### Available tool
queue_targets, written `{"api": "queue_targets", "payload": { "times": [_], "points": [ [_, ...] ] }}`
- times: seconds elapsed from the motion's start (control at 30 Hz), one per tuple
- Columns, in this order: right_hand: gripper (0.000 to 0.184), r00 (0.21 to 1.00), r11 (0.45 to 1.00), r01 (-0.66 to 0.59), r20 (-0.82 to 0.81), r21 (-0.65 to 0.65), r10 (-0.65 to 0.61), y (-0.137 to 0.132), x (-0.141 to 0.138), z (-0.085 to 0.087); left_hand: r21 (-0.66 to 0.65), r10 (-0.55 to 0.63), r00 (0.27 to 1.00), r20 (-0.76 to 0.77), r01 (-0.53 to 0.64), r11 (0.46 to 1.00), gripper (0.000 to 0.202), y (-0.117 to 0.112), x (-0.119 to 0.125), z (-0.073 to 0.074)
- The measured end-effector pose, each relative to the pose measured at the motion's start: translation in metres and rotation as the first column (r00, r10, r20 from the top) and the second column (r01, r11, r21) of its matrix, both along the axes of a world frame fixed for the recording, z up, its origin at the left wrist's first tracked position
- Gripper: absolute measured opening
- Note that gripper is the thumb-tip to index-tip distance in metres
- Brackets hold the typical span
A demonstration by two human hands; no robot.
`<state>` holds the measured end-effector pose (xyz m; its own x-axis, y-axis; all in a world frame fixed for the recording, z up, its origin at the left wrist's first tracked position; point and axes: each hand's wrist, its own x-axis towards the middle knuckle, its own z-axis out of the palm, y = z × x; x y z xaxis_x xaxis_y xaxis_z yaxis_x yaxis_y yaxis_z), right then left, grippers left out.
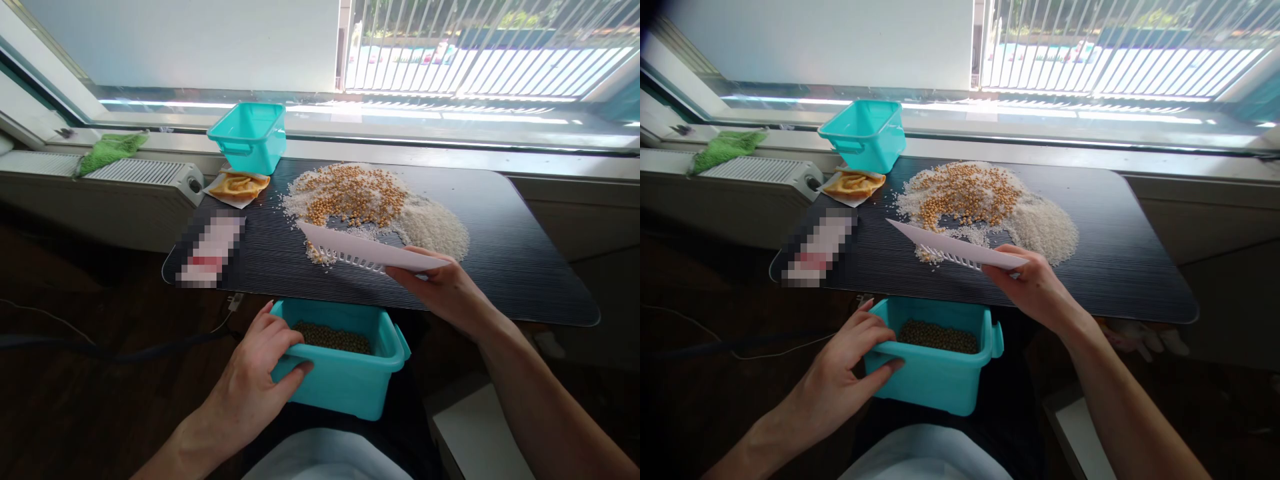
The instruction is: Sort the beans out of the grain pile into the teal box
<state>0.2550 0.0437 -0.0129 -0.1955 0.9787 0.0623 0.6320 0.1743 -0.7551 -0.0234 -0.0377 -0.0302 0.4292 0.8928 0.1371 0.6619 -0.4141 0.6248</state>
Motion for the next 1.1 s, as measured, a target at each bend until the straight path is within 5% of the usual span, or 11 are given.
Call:
{"api": "queue_targets", "payload": {
  "times": [0.27,0.57,1.1],
  "points": [
    [0.024,0.999,0.999,-0.042,0.020,-0.035,0.043,-0.004,0.002,0.001,0.010,0.004,1.000,0.007,-0.004,1.000,0.004,0.000,0.000,0.000],
    [0.025,0.991,0.991,0.134,-0.007,-0.022,-0.134,-0.008,0.013,0.001,0.034,-0.009,1.000,0.012,0.008,0.999,0.007,0.000,0.001,0.002],
    [0.025,0.990,0.991,0.095,-0.094,-0.089,-0.104,-0.005,0.010,-0.003,0.034,-0.013,1.000,0.009,0.013,0.999,0.008,0.000,0.000,0.000]
  ]
}}
